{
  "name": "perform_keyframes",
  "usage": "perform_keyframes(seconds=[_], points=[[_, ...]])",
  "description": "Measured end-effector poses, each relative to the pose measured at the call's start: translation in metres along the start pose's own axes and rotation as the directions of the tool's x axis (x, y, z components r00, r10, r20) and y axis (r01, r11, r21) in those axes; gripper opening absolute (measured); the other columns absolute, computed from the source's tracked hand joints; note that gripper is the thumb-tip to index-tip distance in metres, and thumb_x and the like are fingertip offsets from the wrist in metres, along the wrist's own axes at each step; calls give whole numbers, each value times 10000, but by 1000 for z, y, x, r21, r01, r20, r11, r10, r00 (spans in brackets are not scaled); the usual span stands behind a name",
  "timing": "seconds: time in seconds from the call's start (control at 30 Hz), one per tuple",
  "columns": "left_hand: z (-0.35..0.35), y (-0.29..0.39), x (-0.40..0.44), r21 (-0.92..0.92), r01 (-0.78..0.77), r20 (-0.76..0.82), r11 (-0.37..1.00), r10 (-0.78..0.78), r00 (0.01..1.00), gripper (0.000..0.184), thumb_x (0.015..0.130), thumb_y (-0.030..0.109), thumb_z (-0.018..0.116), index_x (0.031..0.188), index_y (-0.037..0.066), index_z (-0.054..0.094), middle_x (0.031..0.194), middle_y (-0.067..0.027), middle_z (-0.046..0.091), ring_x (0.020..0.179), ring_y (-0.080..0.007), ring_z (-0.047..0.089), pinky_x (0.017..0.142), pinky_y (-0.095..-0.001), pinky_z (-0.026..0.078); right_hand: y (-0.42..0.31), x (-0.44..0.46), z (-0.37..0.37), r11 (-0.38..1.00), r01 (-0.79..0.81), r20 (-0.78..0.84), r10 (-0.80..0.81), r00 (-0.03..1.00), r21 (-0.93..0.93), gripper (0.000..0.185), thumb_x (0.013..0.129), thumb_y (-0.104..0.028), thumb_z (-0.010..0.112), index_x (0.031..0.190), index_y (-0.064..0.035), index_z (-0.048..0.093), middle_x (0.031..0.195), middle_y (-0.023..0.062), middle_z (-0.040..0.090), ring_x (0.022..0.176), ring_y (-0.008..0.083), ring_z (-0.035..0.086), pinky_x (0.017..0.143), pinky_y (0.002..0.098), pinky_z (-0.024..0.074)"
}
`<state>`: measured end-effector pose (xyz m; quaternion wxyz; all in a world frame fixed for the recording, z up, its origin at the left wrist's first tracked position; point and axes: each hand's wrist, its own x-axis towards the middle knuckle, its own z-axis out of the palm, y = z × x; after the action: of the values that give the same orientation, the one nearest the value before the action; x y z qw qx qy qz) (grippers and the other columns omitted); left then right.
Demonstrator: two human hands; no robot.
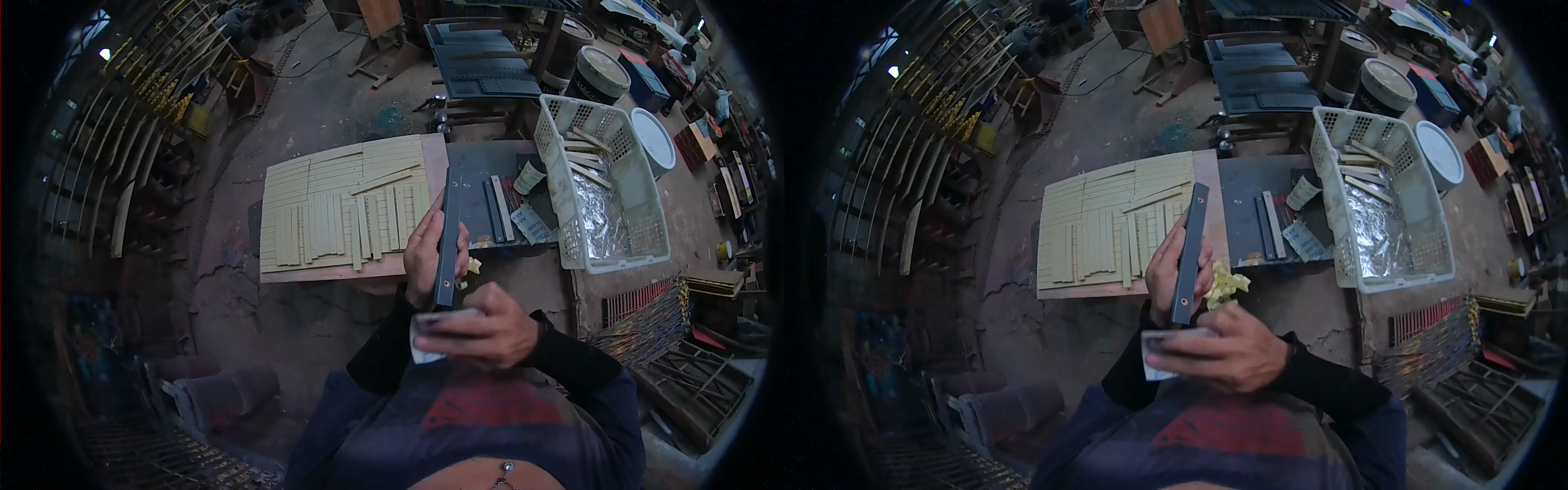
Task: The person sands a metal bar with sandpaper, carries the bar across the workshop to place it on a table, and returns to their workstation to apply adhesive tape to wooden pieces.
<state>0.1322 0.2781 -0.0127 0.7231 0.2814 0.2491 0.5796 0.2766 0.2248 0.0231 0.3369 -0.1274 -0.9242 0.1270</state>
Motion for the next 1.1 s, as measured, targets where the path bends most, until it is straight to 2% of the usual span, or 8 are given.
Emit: perform_keyframes(seconds=[0.07,0.2,0.27,0.4,0.57,0.67,0.9,1.1], points=[[3,-2,4,88,-76,-83,993,83,993,448,981,245,267,1398,81,255,694,-62,475,446,-90,424,400,-196,373,20,2,-8,955,-220,-134,196,971,-200,510,745,-180,604,1248,-206,529,1192,-17,520,800,157,459,716,272,364],[-2,2,1,15,-56,23,998,56,998,450,981,243,266,1401,83,245,685,-63,461,442,-90,423,391,-205,377,-6,1,-5,999,37,108,-34,994,-28,547,713,-142,622,1250,-194,527,1201,-10,521,795,171,461,709,277,359],[0,-1,0,-5,-39,-18,999,39,999,451,981,243,265,1405,92,239,691,-70,461,437,-92,418,392,-203,375,11,4,-7,975,-123,-103,106,989,-183,508,733,-202,570,1240,-194,541,1209,-26,519,784,160,443,694,288,361],[-5,6,0,59,-102,4,993,102,995,445,982,238,255,1409,113,234,714,-80,460,439,-102,408,395,-204,372,-10,2,-5,984,136,21,-139,990,118,499,679,-197,596,1178,-185,597,1160,-44,549,785,156,446,694,291,365],[-11,15,-8,86,-166,-30,982,169,985,447,985,250,236,1406,98,230,722,-69,446,441,-103,391,401,-207,362,17,1,10,971,-158,-49,151,987,-182,502,684,-163,644,1179,-142,569,1183,19,545,813,165,486,728,281,373],[-25,19,-8,94,-210,-118,973,220,968,447,989,264,261,1401,93,239,716,-68,453,438,-106,410,400,-216,371,-8,5,13,962,109,72,-131,989,252,507,683,-146,636,1186,-148,569,1175,-14,545,819,165,488,732,269,375],[-49,30,-36,100,-219,-154,971,233,960,446,990,270,264,1398,90,246,751,-73,461,464,-104,422,421,-220,379,166,-78,102,720,-691,-387,622,681,-61,312,778,-20,561,1086,-63,590,1104,115,547,937,305,512,812,343,411],[-45,36,-53,174,-197,-135,965,221,966,436,990,276,269,1359,44,284,882,-94,532,487,-94,437,426,-217,379,174,-42,98,615,-635,-368,517,773,-468,330,844,-93,556,1172,-55,542,1187,82,543,1040,227,519,874,290,398]])
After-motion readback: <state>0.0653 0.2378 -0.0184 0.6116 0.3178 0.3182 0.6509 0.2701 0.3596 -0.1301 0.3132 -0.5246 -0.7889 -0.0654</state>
